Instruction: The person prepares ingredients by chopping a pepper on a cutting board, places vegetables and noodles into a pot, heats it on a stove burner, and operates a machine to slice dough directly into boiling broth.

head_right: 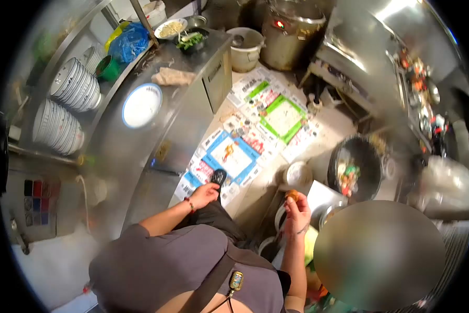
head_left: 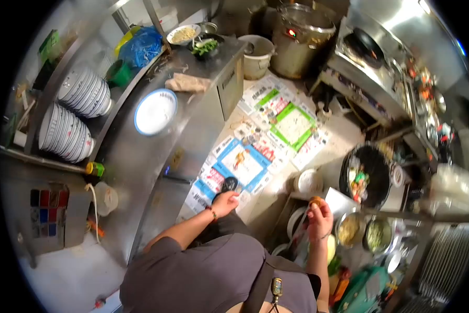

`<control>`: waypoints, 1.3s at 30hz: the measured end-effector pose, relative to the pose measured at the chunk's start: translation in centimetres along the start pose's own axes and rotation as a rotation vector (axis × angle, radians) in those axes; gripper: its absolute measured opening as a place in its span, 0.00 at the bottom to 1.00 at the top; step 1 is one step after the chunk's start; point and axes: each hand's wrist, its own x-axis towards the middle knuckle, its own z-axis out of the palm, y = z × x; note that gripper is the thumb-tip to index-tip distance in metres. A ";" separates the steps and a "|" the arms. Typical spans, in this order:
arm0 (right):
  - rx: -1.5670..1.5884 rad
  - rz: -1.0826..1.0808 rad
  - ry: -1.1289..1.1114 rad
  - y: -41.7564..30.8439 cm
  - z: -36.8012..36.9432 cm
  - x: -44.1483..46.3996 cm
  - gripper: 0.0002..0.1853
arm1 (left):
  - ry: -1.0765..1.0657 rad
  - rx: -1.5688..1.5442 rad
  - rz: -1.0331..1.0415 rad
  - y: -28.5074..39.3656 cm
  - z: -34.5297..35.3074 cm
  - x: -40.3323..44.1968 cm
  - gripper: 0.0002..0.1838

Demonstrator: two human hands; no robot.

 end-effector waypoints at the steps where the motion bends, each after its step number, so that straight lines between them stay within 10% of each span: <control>1: -0.007 0.027 0.049 1.1 2.5 2.6 0.11 | 0.057 -0.129 -0.039 0.5 -1.5 1.2 0.19; 7: -0.006 0.354 -0.077 6.2 17.7 14.2 0.10 | 0.446 -0.227 0.180 9.0 -16.4 13.1 0.23; 12: -0.236 0.086 -0.348 0.8 26.6 21.3 0.10 | 0.669 0.058 0.348 15.8 -28.5 24.7 0.25; 21: -0.424 0.319 -0.374 3.1 27.3 39.8 0.09 | 1.278 0.315 0.105 24.6 -40.2 39.8 0.34; 24: -0.571 0.282 -0.558 3.8 32.4 46.7 0.10 | 1.184 0.585 0.097 21.9 -43.0 41.9 0.11; 32: -0.649 -0.050 -1.044 6.5 53.9 57.7 0.15 | 0.822 0.613 0.088 29.7 -50.4 46.5 0.13; 36: -0.978 -0.447 -0.890 10.6 57.3 60.0 0.20 | 0.660 0.478 0.037 29.3 -52.5 46.7 0.21; 39: -0.866 -0.273 -0.659 11.0 54.0 60.6 0.19 | 0.845 0.300 0.218 26.1 -53.8 44.8 0.18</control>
